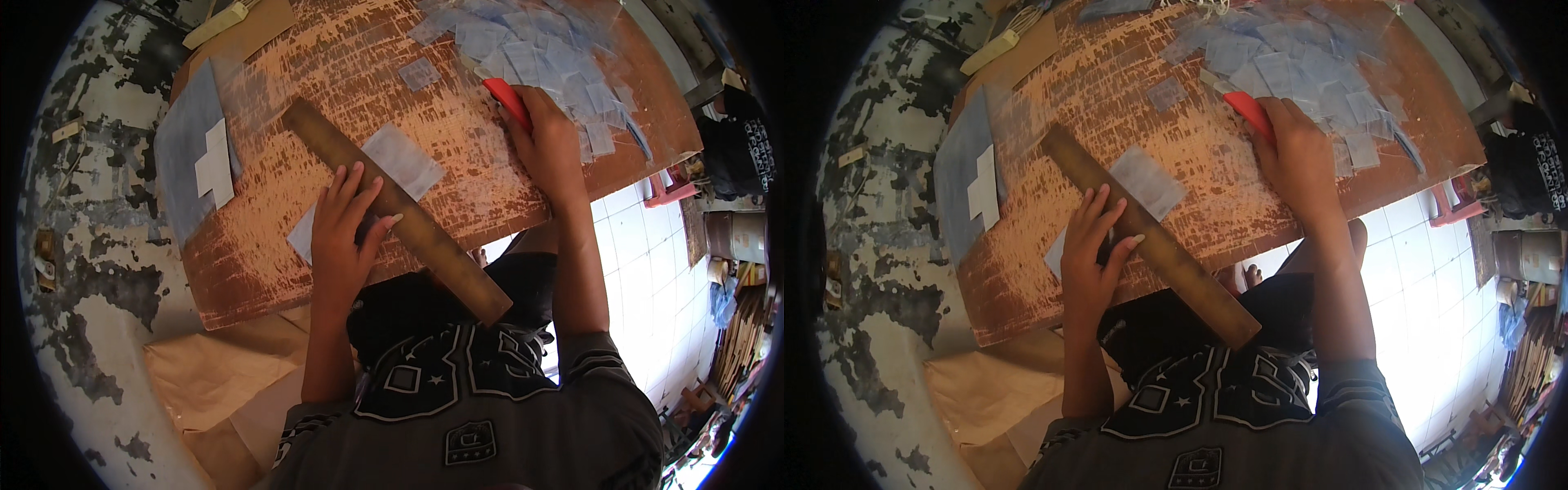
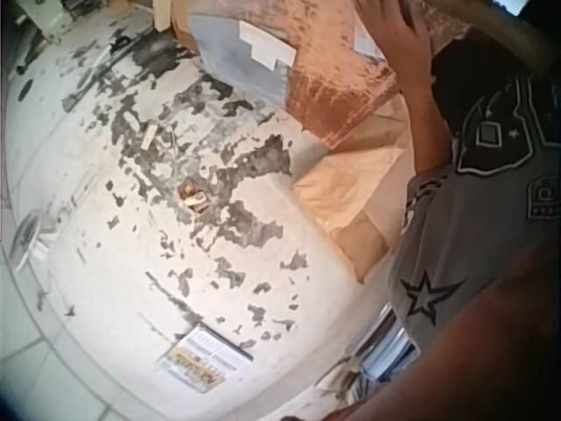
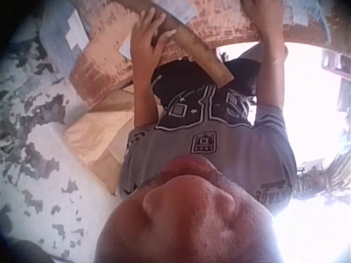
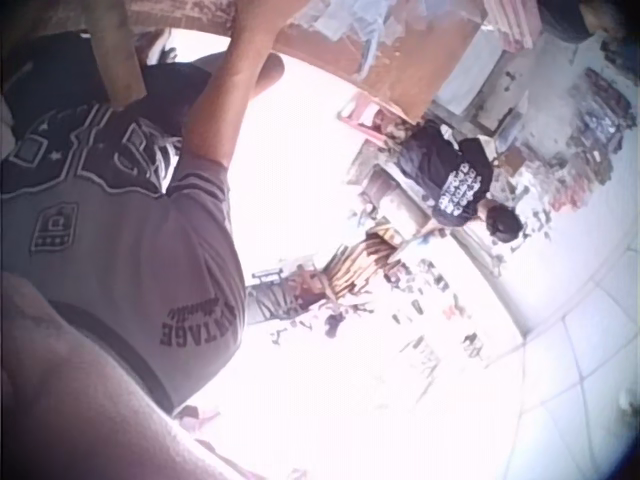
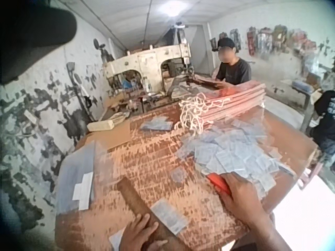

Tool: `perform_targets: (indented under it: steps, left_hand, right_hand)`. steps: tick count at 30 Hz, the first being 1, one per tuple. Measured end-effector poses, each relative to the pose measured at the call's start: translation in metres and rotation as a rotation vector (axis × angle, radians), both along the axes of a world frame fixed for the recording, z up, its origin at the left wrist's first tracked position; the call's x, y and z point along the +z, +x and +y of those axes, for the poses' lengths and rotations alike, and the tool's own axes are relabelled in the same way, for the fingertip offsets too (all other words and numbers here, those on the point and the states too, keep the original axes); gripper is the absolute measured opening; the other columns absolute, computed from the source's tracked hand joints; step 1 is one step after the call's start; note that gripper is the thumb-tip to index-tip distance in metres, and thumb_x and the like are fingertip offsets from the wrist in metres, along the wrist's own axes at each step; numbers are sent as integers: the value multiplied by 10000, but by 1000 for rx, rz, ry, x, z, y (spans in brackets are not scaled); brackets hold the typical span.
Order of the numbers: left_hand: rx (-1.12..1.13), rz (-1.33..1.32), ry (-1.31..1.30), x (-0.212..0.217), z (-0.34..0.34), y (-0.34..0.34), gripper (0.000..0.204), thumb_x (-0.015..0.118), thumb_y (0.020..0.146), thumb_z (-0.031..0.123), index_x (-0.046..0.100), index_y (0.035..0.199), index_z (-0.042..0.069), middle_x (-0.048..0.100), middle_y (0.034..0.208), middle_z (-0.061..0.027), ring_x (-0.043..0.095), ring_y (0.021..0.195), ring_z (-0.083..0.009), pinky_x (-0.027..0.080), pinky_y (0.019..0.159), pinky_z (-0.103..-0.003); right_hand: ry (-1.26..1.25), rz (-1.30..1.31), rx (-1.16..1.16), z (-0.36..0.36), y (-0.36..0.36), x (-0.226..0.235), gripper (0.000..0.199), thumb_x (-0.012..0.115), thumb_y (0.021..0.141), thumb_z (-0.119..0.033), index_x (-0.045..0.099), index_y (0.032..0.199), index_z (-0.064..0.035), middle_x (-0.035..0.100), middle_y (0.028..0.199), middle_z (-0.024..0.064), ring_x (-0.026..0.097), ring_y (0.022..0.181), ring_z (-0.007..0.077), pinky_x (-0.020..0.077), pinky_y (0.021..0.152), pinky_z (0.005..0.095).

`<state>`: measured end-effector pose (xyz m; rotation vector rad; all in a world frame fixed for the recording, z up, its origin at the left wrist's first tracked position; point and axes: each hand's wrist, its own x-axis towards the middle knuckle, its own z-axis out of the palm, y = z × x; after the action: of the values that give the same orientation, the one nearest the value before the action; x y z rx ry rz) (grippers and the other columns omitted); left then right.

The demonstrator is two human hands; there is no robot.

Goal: The person uses a wooden ruler and a red utility knife to cut small rectangular pieces of light-colored material on a wooden workbench. They repeatedly align the ruler, slice along the edge, and separate the cut pieces, which accumulate on the table.

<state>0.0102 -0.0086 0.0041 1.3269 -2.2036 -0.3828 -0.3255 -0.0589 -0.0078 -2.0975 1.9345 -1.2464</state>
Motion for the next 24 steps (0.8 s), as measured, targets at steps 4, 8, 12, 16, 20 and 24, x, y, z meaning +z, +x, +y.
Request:
perform_targets:
  steps: [4,8,12,16,20,24]
  left_hand:
    - [36,18,38,0,2,0,612,815,1016,326,668,1556,78,594,1678,-151,465,1621,-382,330,1341,-570]
    - [26,6,23,2,0,0,599,803,1034,333,670,1558,76,600,1674,-153,461,1627,-382,328,1349,-559]
    - [27,-5,18,1,0,1,601,803,1032,329,670,1560,75,593,1681,-153,459,1629,-381,322,1353,-558]
    - [19,-7,13,-2,-3,1,621,789,1042,363,654,1576,75,583,1691,-141,458,1630,-373,307,1350,-573]
    - [27,-11,19,-3,-2,0,622,791,1039,369,660,1572,77,592,1686,-134,460,1631,-363,307,1351,-568]
    - [44,-17,27,-1,-1,0,610,806,1025,349,673,1567,103,593,1687,-124,450,1638,-362,304,1364,-559]
  right_hand:
    - [20,-15,5,2,1,3,314,764,991,-144,714,1283,-41,751,1113,201,740,970,453,581,822,521]
    - [40,-35,-8,3,2,5,306,760,998,-149,714,1284,-51,751,1105,200,738,967,454,578,821,523]
    - [31,-36,3,2,2,5,298,763,997,-155,711,1272,-53,748,1099,200,735,965,456,575,818,525]
    - [11,-28,2,1,1,3,288,766,997,-159,708,1257,-53,745,1084,200,734,956,455,574,814,524]
    - [18,-24,-2,1,0,1,291,768,995,-154,708,1262,-56,743,1078,201,733,952,455,575,816,525]
    - [3,-17,7,1,1,0,296,772,995,-143,705,1267,-49,745,1076,198,736,941,452,579,800,519]
